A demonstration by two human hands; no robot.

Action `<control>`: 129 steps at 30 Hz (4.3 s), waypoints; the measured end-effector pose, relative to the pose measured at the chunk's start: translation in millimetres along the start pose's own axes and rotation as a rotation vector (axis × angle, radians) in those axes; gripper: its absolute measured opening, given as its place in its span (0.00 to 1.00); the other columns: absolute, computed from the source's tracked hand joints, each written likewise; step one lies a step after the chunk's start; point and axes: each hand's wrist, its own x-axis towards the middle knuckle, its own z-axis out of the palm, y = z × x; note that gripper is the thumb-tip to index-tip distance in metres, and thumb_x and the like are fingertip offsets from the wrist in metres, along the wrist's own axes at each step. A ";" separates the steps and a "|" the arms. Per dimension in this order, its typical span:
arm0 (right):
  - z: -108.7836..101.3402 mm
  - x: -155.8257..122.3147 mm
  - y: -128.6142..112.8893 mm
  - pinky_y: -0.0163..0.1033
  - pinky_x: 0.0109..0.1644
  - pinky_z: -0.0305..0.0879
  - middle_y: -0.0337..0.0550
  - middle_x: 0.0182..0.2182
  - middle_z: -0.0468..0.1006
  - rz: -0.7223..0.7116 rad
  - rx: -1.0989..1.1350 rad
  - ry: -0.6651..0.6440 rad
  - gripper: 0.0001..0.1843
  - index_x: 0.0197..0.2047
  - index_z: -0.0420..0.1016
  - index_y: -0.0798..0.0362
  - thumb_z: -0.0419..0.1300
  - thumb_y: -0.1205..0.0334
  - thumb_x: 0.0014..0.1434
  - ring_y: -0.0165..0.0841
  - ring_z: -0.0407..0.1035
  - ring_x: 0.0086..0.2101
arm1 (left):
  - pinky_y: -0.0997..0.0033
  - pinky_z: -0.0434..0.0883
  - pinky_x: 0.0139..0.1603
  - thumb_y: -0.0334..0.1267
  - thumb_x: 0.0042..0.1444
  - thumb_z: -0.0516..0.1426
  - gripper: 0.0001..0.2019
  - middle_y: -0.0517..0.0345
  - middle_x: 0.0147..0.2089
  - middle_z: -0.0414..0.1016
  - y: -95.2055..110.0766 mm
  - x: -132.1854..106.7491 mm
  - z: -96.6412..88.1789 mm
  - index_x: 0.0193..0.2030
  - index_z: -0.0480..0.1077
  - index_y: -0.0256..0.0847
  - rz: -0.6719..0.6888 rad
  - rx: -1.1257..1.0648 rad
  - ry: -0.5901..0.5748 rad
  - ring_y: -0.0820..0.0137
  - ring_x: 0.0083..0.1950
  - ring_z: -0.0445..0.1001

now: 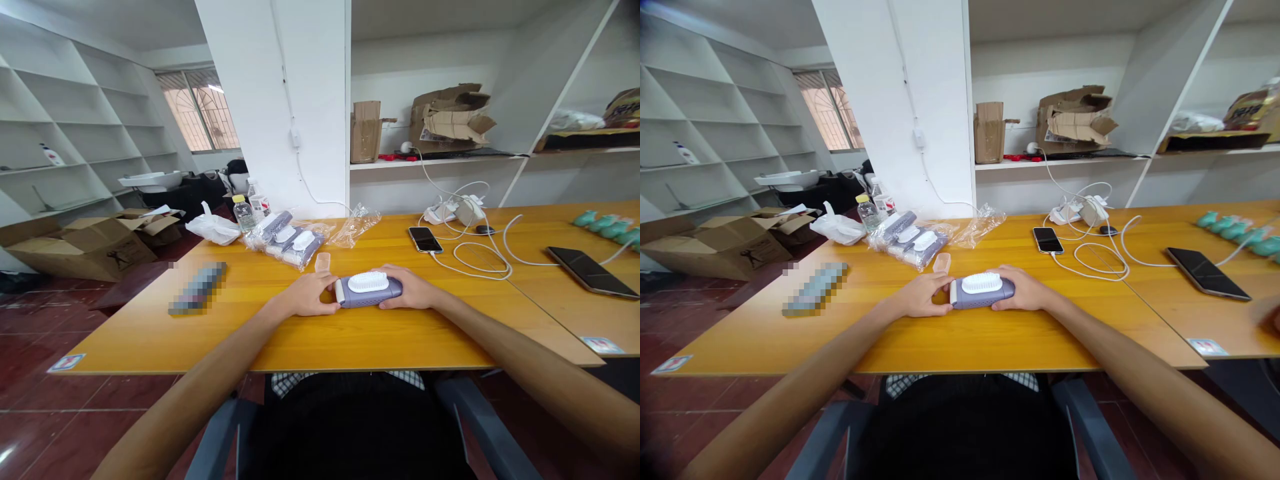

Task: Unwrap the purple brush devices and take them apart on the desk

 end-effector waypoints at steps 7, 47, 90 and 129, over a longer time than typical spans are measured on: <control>-0.4 0.4 0.1 0.60 0.66 0.68 0.51 0.57 0.80 -0.006 0.000 0.002 0.43 0.66 0.77 0.45 0.79 0.42 0.50 0.53 0.75 0.57 | 0.55 0.75 0.52 0.52 0.58 0.64 0.26 0.44 0.54 0.80 1.1 -1.1 7.3 0.60 0.73 0.40 -0.067 0.116 0.010 0.50 0.52 0.80; -0.9 -1.6 3.7 0.60 0.65 0.68 0.51 0.57 0.79 0.018 -0.012 0.003 0.43 0.67 0.74 0.45 0.78 0.43 0.51 0.53 0.74 0.57 | 0.58 0.76 0.51 0.47 0.57 0.65 0.25 0.48 0.52 0.79 -3.6 2.5 2.7 0.60 0.74 0.40 -0.054 -0.084 0.003 0.55 0.49 0.80; -1.5 -1.8 4.5 0.58 0.63 0.70 0.51 0.55 0.79 0.005 -0.013 -0.001 0.44 0.67 0.74 0.47 0.78 0.41 0.51 0.51 0.75 0.55 | 0.48 0.68 0.73 0.50 0.65 0.62 0.35 0.37 0.73 0.68 -1.9 -4.0 6.9 0.74 0.63 0.38 0.029 -0.128 0.037 0.48 0.73 0.69; -5.4 -1.4 3.8 0.58 0.63 0.70 0.50 0.54 0.80 0.004 0.026 -0.016 0.44 0.65 0.77 0.47 0.79 0.40 0.49 0.52 0.75 0.54 | 0.48 0.65 0.76 0.47 0.62 0.62 0.41 0.36 0.72 0.68 7.0 2.3 4.0 0.78 0.56 0.35 0.014 -0.029 -0.081 0.46 0.73 0.68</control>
